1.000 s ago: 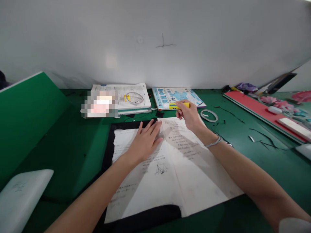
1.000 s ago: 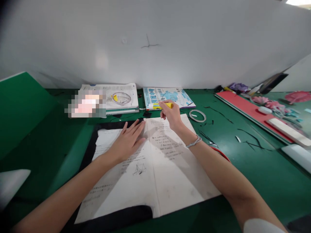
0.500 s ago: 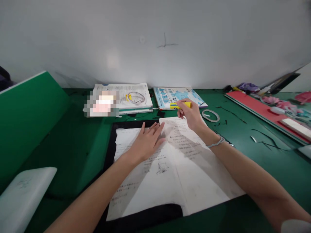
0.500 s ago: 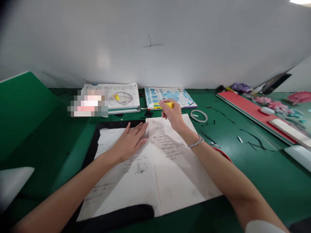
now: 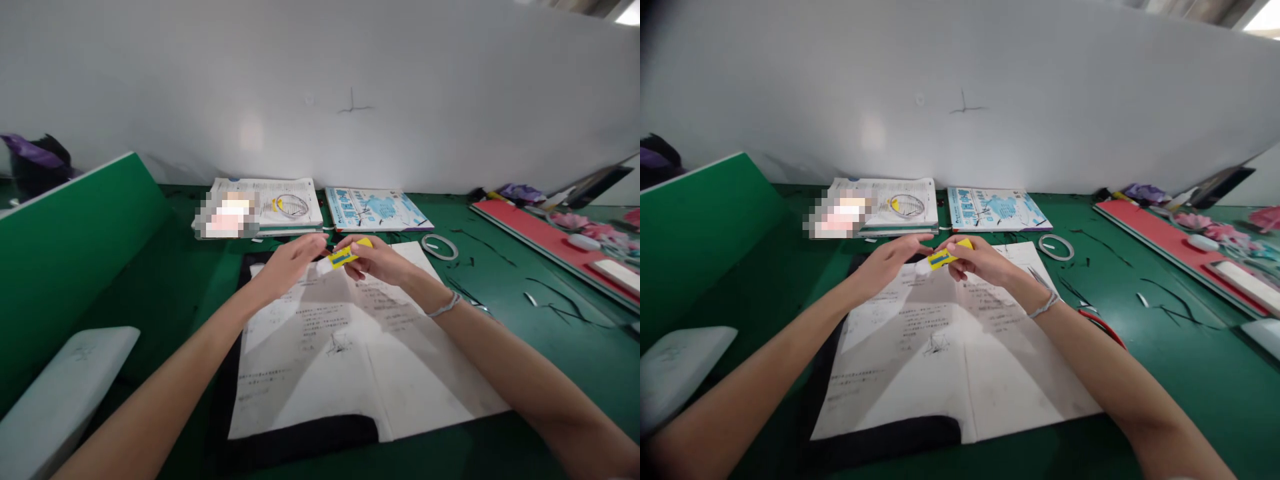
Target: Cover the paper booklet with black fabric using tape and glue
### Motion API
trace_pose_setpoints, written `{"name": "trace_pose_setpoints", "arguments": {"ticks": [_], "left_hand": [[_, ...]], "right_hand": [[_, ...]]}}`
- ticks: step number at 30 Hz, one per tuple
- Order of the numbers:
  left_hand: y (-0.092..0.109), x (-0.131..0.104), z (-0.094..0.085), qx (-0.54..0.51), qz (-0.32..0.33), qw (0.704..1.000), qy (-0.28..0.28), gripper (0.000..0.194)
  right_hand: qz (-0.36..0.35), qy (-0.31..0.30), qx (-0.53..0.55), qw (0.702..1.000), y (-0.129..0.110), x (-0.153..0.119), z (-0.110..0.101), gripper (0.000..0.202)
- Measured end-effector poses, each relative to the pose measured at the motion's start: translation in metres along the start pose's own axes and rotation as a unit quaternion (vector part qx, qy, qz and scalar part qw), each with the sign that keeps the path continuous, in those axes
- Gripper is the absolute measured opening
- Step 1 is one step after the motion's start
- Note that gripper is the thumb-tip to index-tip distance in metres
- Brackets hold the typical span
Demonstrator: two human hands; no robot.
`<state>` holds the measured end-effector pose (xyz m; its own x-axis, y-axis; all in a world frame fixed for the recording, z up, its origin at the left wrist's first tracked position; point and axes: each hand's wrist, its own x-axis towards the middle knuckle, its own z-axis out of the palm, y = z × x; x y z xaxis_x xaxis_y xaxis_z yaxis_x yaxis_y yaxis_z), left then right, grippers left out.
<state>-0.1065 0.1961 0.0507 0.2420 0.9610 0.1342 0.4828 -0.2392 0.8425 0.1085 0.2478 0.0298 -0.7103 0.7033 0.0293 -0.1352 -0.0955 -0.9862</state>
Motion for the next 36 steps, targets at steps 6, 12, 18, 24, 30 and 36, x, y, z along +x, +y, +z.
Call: {"name": "trace_pose_setpoints", "arguments": {"ticks": [6,12,18,24,30,36], "left_hand": [[0.008,-0.009,0.011,0.203,0.152,0.964,0.077,0.03],[0.011,-0.011,0.013,0.168,0.126,0.974,0.082,0.024],[0.01,-0.011,0.008,0.06,0.037,0.997,0.0,0.026],[0.008,-0.008,0.009,0.009,0.05,0.999,0.007,0.023],[-0.011,0.004,-0.011,-0.076,0.002,0.962,0.264,0.03],[-0.032,0.014,-0.052,-0.085,0.026,0.918,0.386,0.009]], "right_hand": [[-0.025,-0.035,0.037,0.998,0.007,0.001,0.006,0.038],[-0.058,-0.028,-0.003,0.998,0.014,0.003,0.003,0.064],[-0.079,-0.035,-0.031,0.996,0.017,0.003,0.0,0.073],[-0.055,-0.025,-0.042,0.997,0.014,0.001,0.002,0.07],[-0.037,-0.003,-0.027,0.999,0.013,0.002,0.0,0.075],[-0.021,0.0,-0.019,1.0,0.012,0.002,-0.002,0.073]]}}
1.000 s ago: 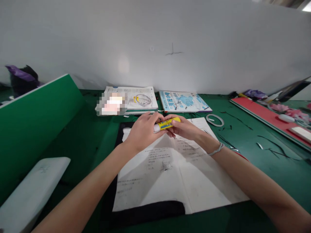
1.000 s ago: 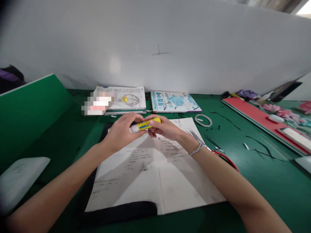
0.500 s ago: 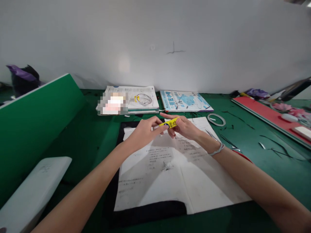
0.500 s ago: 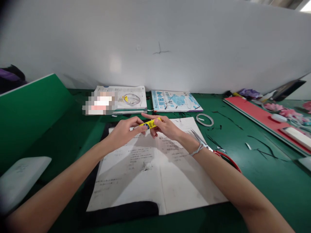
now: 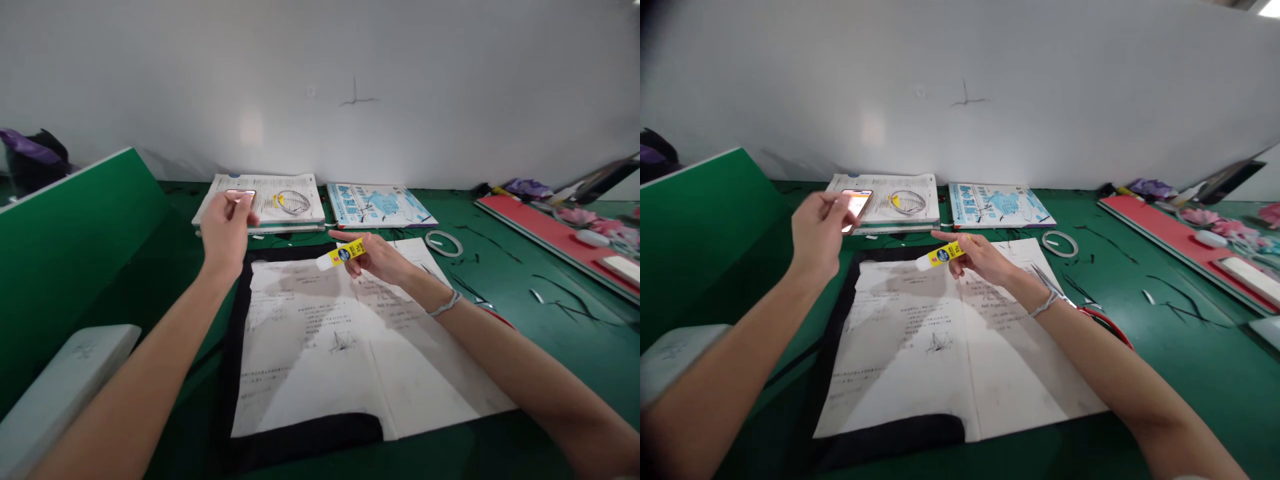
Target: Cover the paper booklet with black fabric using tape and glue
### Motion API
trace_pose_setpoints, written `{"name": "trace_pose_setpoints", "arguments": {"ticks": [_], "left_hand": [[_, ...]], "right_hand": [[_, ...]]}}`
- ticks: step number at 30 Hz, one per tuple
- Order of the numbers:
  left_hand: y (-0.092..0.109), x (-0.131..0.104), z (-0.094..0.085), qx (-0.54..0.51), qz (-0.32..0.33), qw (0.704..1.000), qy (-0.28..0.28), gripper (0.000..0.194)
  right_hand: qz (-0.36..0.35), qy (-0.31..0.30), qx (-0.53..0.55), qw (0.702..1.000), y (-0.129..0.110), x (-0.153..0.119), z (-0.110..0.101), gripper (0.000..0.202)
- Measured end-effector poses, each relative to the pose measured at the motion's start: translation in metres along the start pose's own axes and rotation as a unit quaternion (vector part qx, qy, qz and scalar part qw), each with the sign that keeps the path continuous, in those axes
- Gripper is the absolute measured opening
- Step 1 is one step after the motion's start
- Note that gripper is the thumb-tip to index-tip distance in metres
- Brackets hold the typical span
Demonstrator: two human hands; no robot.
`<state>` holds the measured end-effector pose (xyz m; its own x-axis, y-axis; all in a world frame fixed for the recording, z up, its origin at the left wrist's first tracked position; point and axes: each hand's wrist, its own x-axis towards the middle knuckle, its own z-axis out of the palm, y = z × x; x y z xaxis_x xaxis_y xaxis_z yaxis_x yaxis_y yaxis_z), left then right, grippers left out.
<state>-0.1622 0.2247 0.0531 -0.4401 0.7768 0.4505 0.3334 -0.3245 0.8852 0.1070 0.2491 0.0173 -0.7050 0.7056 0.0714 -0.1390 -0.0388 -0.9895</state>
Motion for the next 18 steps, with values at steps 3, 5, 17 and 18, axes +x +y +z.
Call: {"name": "trace_pose_setpoints", "arguments": {"ticks": [3,5,17,18], "left_hand": [[0.013,-0.003,-0.001,0.057,0.077,0.993,-0.069,0.034],[0.023,-0.014,0.005,0.099,0.075,0.975,-0.183,0.019],[0.027,-0.048,0.024,0.157,-0.068,0.848,-0.501,0.048],[0.027,-0.047,0.024,0.158,-0.06,0.85,-0.499,0.047]], "right_hand": [[0.005,-0.002,-0.012,1.0,0.001,-0.001,0.0,0.066],[0.001,-0.008,-0.015,1.0,0.002,-0.001,0.0,0.062],[-0.04,-0.057,-0.074,0.995,0.005,-0.002,0.004,0.065],[-0.041,-0.054,-0.081,0.994,0.005,-0.002,0.004,0.065]]}}
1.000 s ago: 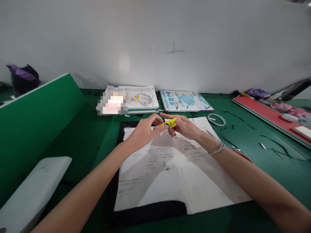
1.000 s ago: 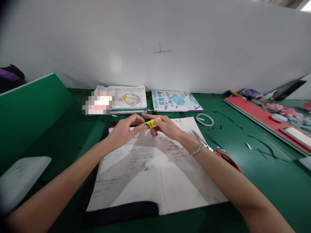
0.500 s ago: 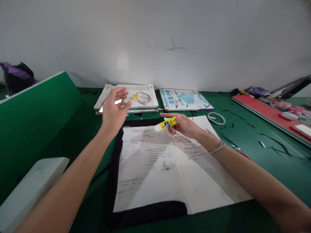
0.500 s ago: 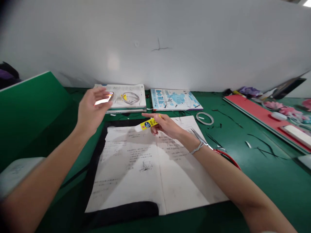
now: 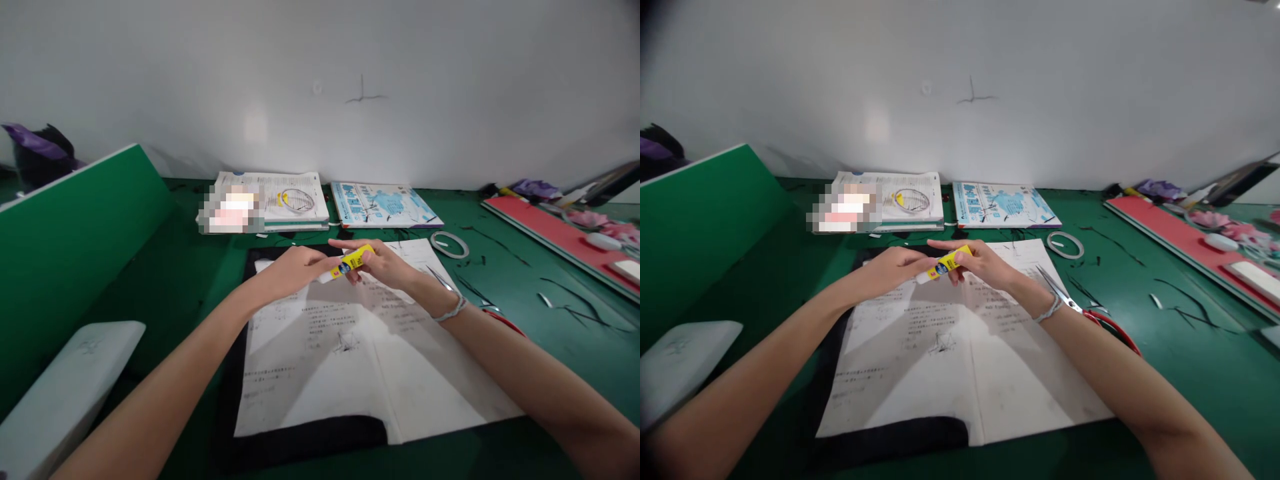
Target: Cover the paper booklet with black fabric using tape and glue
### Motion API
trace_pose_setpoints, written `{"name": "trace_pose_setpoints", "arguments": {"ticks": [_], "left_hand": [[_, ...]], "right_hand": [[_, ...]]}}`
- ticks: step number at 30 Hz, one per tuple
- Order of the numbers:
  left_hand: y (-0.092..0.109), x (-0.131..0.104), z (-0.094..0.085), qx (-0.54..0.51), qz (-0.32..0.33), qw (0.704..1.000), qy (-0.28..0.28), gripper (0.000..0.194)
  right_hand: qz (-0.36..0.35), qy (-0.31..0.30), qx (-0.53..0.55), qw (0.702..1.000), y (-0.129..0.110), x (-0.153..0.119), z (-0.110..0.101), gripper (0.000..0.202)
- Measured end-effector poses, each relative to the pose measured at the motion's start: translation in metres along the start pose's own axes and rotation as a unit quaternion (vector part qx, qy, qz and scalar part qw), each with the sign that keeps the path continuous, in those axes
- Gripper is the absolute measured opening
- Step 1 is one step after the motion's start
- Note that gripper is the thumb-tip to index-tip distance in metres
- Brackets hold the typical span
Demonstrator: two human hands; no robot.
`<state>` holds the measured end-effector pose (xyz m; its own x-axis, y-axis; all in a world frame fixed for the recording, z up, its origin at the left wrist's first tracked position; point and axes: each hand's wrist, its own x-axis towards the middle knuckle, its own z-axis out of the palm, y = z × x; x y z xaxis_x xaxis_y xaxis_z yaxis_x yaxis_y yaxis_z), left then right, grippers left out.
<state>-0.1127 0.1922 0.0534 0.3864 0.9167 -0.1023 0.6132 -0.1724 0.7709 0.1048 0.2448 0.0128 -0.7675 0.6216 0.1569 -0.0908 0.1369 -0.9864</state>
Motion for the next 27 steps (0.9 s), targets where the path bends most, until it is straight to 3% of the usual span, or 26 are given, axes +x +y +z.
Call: {"name": "trace_pose_setpoints", "arguments": {"ticks": [7,9,15,27], "left_hand": [[-0.004,0.005,0.005,0.089,0.048,0.988,0.118,0.026],[-0.006,0.005,0.006,0.062,0.059,0.99,0.109,0.026],[-0.01,0.004,0.001,-0.038,0.033,0.999,0.012,0.043],[-0.005,0.006,0.0,-0.034,0.048,0.995,0.074,0.032]], "right_hand": [[0.025,0.034,-0.041,0.998,-0.001,0.003,0.007,0.068],[0.019,0.038,-0.035,0.998,-0.001,0.004,0.008,0.068],[0.007,0.038,0.003,0.999,0.002,0.001,0.005,0.069],[0.026,0.064,0.033,0.997,0.001,0.002,0.006,0.073]]}}
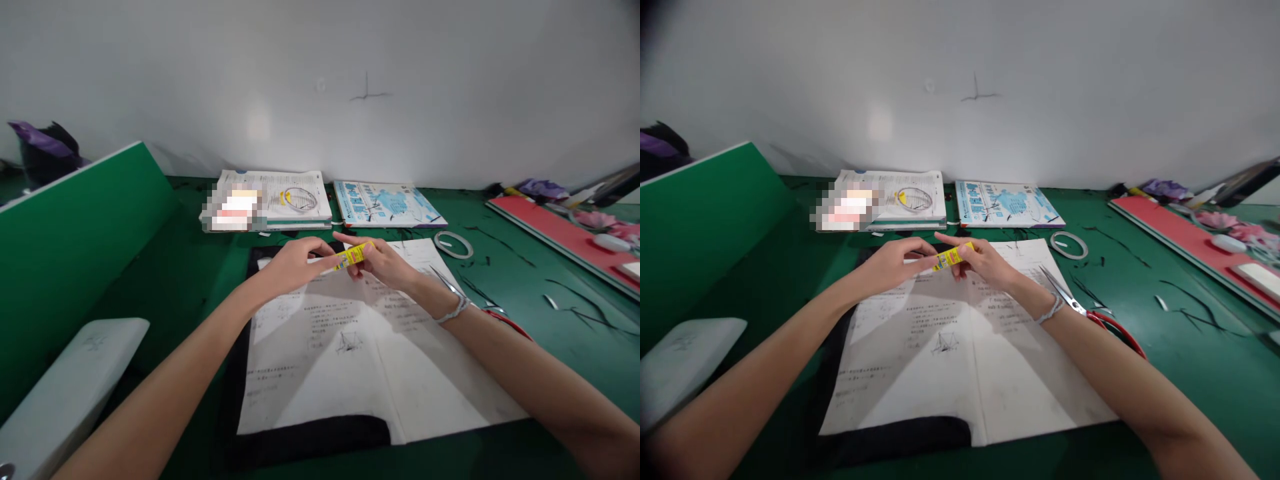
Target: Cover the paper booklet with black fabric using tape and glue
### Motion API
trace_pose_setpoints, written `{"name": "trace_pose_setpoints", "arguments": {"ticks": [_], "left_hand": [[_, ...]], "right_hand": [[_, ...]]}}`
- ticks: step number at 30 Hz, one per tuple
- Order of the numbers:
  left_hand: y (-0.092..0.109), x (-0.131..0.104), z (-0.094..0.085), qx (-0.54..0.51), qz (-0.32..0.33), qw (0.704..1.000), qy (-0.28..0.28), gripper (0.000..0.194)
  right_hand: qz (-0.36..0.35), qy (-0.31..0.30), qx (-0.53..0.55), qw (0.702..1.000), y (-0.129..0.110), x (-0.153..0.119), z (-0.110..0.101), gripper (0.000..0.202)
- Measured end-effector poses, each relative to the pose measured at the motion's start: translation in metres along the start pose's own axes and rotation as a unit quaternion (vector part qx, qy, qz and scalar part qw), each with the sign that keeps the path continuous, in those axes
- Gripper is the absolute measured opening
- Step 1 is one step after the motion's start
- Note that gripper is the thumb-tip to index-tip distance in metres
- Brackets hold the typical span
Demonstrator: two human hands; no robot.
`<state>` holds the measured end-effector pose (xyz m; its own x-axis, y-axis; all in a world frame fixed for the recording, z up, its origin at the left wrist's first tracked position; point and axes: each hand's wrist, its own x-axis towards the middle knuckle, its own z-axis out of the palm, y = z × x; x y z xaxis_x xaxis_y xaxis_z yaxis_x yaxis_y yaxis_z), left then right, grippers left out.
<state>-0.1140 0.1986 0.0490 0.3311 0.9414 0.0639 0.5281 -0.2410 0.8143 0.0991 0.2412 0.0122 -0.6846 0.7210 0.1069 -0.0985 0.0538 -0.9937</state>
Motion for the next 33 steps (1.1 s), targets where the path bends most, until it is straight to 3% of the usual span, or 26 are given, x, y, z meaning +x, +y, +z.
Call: {"name": "trace_pose_setpoints", "arguments": {"ticks": [2,4,8,10,12,14,16,18,21,23,25,29,33], "left_hand": [[0.001,0.001,-0.002,-0.005,0.014,0.998,0.055,0.035],[0.002,0.001,-0.007,-0.005,0.021,0.989,0.147,0.034],[0.001,0.001,-0.022,-0.008,0.016,0.946,0.325,0.033],[-0.005,0.002,-0.029,-0.027,-0.003,0.931,0.364,0.043],[-0.012,0.003,-0.036,-0.039,-0.031,0.935,0.351,0.043],[-0.018,0.004,-0.039,-0.032,-0.041,0.952,0.3,0.018],[-0.021,0.003,-0.04,-0.021,-0.045,0.965,0.256,0.03],[-0.021,0.003,-0.039,-0.028,-0.072,0.971,0.226,0.025],[-0.019,0.003,-0.038,-0.059,-0.1,0.969,0.219,0.044],[-0.019,0.003,-0.04,-0.082,-0.055,0.971,0.218,0.029],[-0.021,0.002,-0.043,-0.091,-0.019,0.972,0.217,0.027],[-0.034,-0.001,-0.055,0.032,-0.034,0.969,0.244,0.027],[-0.049,-0.005,-0.075,0.22,-0.03,0.974,0.052,0.026]], "right_hand": [[0.002,0.006,0.013,1.0,0.0,0.0,-0.001,0.076],[0.011,0.014,0.02,1.0,0.001,0.0,-0.003,0.077],[0.026,0.025,0.024,0.999,0.002,-0.001,-0.004,0.073],[0.028,0.027,0.028,0.999,0.003,-0.001,-0.005,0.071],[0.031,0.027,0.034,0.999,0.004,-0.001,-0.005,0.071],[0.037,0.026,0.037,0.998,0.004,-0.001,-0.006,0.071],[0.042,0.022,0.036,0.998,0.004,-0.001,-0.006,0.069],[0.044,0.02,0.038,0.998,0.004,-0.001,-0.005,0.067],[0.043,0.022,0.043,0.998,0.004,0.0,-0.005,0.063],[0.042,0.027,0.048,0.998,0.004,-0.001,-0.005,0.061],[0.041,0.034,0.057,0.997,0.003,-0.001,-0.004,0.06],[0.047,0.054,0.068,0.995,0.002,-0.001,-0.001,0.058],[0.063,0.069,0.082,0.992,0.001,0.0,0.001,0.052]]}}
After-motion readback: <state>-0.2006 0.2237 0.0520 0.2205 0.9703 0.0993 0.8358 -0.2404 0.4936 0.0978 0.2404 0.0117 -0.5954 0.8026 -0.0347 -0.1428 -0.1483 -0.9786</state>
